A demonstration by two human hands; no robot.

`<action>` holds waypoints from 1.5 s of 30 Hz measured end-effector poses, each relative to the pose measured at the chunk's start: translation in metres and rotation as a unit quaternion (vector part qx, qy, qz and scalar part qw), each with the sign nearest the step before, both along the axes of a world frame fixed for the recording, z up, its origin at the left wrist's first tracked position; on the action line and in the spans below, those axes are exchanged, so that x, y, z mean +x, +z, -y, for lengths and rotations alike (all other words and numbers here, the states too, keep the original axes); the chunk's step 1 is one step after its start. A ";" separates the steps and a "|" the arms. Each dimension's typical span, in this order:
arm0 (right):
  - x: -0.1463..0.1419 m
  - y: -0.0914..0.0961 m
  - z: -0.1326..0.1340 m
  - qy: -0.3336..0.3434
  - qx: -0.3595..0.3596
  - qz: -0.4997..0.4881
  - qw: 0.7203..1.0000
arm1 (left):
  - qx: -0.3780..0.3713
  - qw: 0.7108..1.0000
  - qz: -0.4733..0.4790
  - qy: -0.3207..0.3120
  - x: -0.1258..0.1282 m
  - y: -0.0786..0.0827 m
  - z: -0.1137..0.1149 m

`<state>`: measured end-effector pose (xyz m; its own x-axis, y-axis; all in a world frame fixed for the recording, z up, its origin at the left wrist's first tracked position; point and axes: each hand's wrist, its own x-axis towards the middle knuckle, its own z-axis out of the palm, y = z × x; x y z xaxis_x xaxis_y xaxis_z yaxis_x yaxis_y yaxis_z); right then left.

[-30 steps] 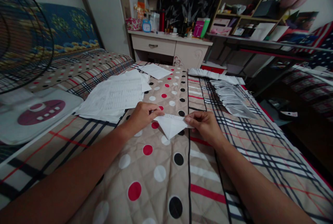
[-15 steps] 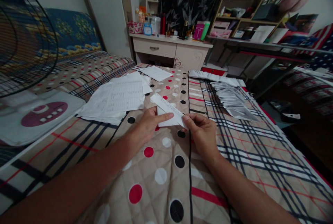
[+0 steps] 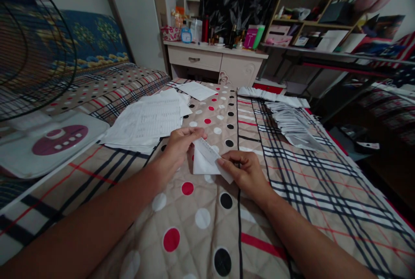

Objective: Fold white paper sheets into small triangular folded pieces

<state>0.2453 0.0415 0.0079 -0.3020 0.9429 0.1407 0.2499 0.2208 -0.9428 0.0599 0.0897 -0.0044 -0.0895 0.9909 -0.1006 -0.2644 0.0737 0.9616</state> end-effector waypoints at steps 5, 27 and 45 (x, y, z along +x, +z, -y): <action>0.000 0.000 0.000 -0.052 0.008 -0.013 0.999 | 0.023 0.999 0.030 0.013 0.000 0.001 0.000; -0.002 -0.011 -0.002 0.062 -0.221 -0.152 0.961 | -0.008 0.997 0.019 -0.075 0.010 -0.003 0.009; -0.009 -0.011 -0.005 0.023 -0.049 -0.030 0.998 | -0.018 0.997 -0.008 -0.073 0.016 -0.005 0.013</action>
<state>0.2368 0.0469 -0.0031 -0.3395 0.9382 0.0672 0.1838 0.1362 -0.9735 0.0756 0.0767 -0.0090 0.0534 0.9892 -0.1366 -0.2339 0.1453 0.9613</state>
